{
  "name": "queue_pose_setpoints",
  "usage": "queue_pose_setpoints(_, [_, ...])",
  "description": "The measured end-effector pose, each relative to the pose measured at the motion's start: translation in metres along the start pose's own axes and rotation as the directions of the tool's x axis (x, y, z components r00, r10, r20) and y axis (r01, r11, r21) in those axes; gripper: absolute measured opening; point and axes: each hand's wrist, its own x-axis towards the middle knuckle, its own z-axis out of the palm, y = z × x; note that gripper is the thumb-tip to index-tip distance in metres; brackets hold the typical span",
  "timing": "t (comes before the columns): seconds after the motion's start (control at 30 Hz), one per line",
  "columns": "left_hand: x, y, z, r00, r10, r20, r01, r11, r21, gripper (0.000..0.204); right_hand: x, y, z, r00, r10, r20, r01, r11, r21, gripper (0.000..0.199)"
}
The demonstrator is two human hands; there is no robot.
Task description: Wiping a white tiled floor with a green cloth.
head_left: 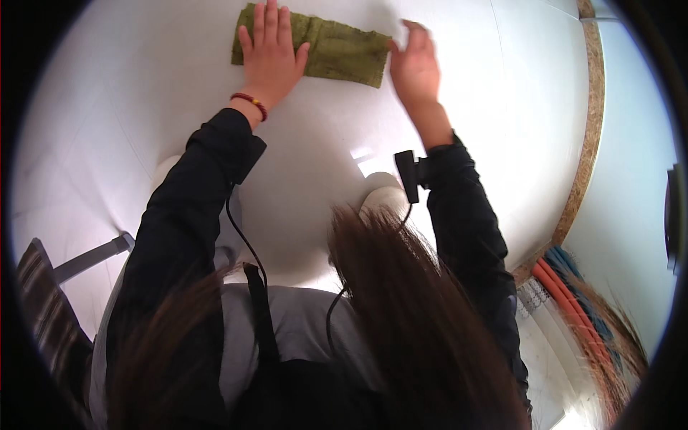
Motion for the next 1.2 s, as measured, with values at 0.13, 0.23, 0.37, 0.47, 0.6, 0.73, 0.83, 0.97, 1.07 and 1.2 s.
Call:
queue_pose_setpoints(0.13, [0.012, -0.035, 0.006, 0.982, 0.188, 0.004, -0.186, 0.976, -0.114, 0.075, -0.034, -0.048, 0.041, 0.972, -0.107, 0.208, 0.092, 0.992, 0.082, 0.059])
queue_pose_setpoints(0.23, [-0.007, -0.026, 0.010, 0.980, -0.158, -0.118, 0.143, 0.982, -0.124, 0.071, -0.057, -0.084, 0.054, 0.969, -0.119, 0.215, 0.085, 0.983, 0.162, 0.056])
queue_pose_setpoints(0.37, [-0.053, -0.012, 0.023, 0.777, -0.618, -0.117, 0.616, 0.786, -0.061, 0.074, -0.033, -0.117, 0.063, 0.925, -0.237, 0.298, 0.158, 0.951, 0.268, 0.054])
queue_pose_setpoints(0.47, [-0.046, -0.015, 0.014, 0.581, -0.813, -0.033, 0.811, 0.582, -0.062, 0.077, 0.032, -0.122, 0.084, 0.827, -0.409, 0.386, 0.311, 0.904, 0.293, 0.053])
queue_pose_setpoints(0.6, [-0.037, -0.010, 0.023, 0.487, -0.873, -0.019, 0.872, 0.488, -0.038, 0.081, 0.080, -0.131, 0.128, 0.840, -0.462, 0.285, 0.366, 0.870, 0.330, 0.051])
queue_pose_setpoints(0.73, [0.016, -0.031, 0.033, 0.646, -0.750, -0.141, 0.763, 0.640, 0.091, 0.081, 0.120, -0.158, 0.142, 0.997, -0.007, 0.079, 0.005, 1.000, 0.025, 0.064])
queue_pose_setpoints(0.83, [0.038, -0.048, 0.028, 0.759, -0.627, -0.178, 0.646, 0.759, 0.079, 0.081, 0.136, -0.143, 0.131, 0.985, 0.093, 0.147, -0.107, 0.990, 0.087, 0.074])
queue_pose_setpoints(0.97, [0.038, -0.038, 0.022, 0.810, -0.563, -0.166, 0.567, 0.824, -0.027, 0.081, 0.122, -0.109, 0.122, 0.996, 0.079, 0.034, -0.080, 0.996, 0.035, 0.076])
queue_pose_setpoints(1.07, [0.033, -0.014, 0.030, 0.845, -0.498, -0.197, 0.515, 0.856, 0.048, 0.082, 0.104, -0.085, 0.111, 0.990, 0.142, 0.007, -0.142, 0.989, -0.046, 0.078])
queue_pose_setpoints(1.2, [0.034, 0.058, 0.035, 0.888, -0.443, -0.124, 0.444, 0.896, -0.021, 0.083, 0.076, -0.019, 0.084, 0.986, 0.162, -0.033, -0.164, 0.983, -0.087, 0.077])
